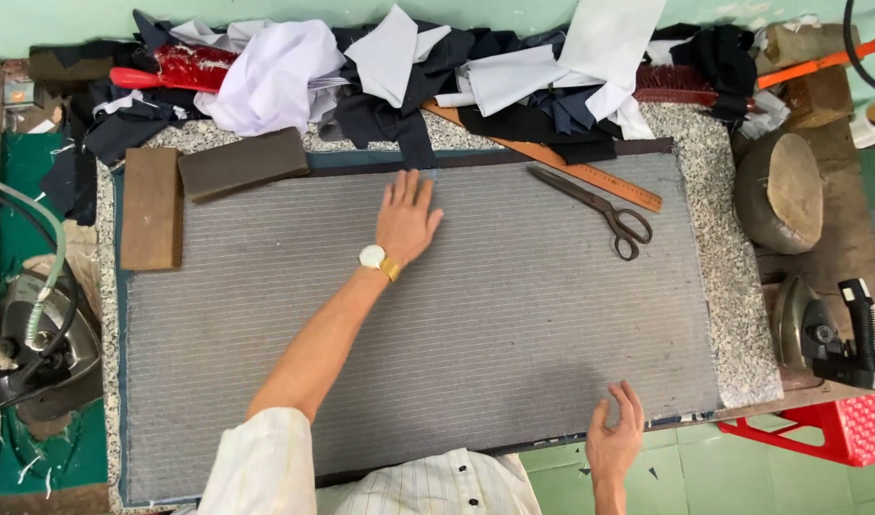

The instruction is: The person irons two separate pieces of white fabric on a work table. They smooth the fabric with their hands, use a steam iron to press it, and then place the finished pieces aside. The person also uses a small rectangular block to press the fabric while ironing.

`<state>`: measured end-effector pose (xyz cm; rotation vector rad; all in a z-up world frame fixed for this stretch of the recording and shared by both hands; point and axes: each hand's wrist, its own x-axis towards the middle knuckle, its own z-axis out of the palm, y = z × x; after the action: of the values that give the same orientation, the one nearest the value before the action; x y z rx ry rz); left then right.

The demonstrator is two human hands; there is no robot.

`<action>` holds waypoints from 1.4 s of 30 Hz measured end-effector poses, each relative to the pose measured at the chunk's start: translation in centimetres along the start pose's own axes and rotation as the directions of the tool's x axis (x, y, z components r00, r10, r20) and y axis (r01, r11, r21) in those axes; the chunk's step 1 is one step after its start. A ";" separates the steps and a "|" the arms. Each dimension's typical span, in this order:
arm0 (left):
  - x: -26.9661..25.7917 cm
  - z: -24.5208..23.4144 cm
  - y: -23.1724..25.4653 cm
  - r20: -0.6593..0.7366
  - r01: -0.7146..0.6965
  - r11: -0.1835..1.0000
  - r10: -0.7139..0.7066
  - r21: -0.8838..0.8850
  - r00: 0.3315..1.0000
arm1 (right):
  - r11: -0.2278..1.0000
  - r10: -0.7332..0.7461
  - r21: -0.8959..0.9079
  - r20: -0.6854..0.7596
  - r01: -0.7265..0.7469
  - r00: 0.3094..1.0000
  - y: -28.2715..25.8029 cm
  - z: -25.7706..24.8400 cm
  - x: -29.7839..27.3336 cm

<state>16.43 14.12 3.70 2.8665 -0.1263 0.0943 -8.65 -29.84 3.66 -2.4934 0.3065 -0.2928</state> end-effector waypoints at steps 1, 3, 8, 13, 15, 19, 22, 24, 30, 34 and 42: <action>-1.7 -0.1 1.1 0.000 0.002 1.000 -0.002 0.007 1.000 | 1.000 0.000 0.007 0.003 0.000 1.000 -0.6 0.5 0.3; -5.1 -0.5 3.4 -0.113 -0.073 0.991 0.060 -0.114 0.992 | 0.991 -0.116 0.066 0.012 0.115 0.993 -1.7 1.5 0.8; -16.9 -1.8 3.3 -0.262 0.132 0.980 -0.168 -0.149 0.950 | 0.968 -0.203 0.170 0.103 0.184 0.974 -6.3 2.9 3.2; -24.3 -1.7 1.7 -0.120 0.315 0.949 -0.310 0.025 0.943 | 0.970 -0.238 0.117 0.296 0.212 0.925 -13.3 8.4 6.1; -24.4 -1.2 1.7 -0.096 0.342 0.940 -0.341 -0.004 0.935 | 0.979 -0.180 0.105 0.849 0.176 0.496 -18.7 11.3 7.1; -24.5 -0.6 3.0 -0.101 0.386 0.922 -0.382 0.021 0.918 | 0.944 -0.331 0.321 0.922 -0.081 -0.199 -26.4 8.1 4.8; -25.2 -0.6 3.8 -0.075 0.385 0.923 -0.382 0.021 0.921 | 0.865 -0.484 0.493 0.869 0.093 -0.103 -25.7 6.6 5.1; -25.7 -0.6 4.1 -0.027 0.369 0.929 -0.369 0.020 0.929 | 0.851 -0.517 0.523 0.811 0.059 0.274 -22.7 6.6 6.5; -25.6 0.3 3.9 0.011 0.384 0.923 -0.384 0.016 0.923 | 0.834 -0.492 -0.020 0.424 0.551 0.760 -9.6 4.0 12.5; -25.5 2.1 2.7 0.030 0.351 0.936 -0.352 0.024 0.936 | 0.860 -0.020 -0.338 0.725 0.381 0.689 -4.2 4.2 14.1; -25.8 2.3 2.7 0.040 0.347 0.938 -0.346 -0.009 0.937 | 0.805 0.319 -0.526 0.774 0.275 0.547 -9.4 3.2 14.5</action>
<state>-9.37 12.92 0.21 2.8254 0.3699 -0.0308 7.39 -24.71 8.68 -2.8644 -0.0042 1.2364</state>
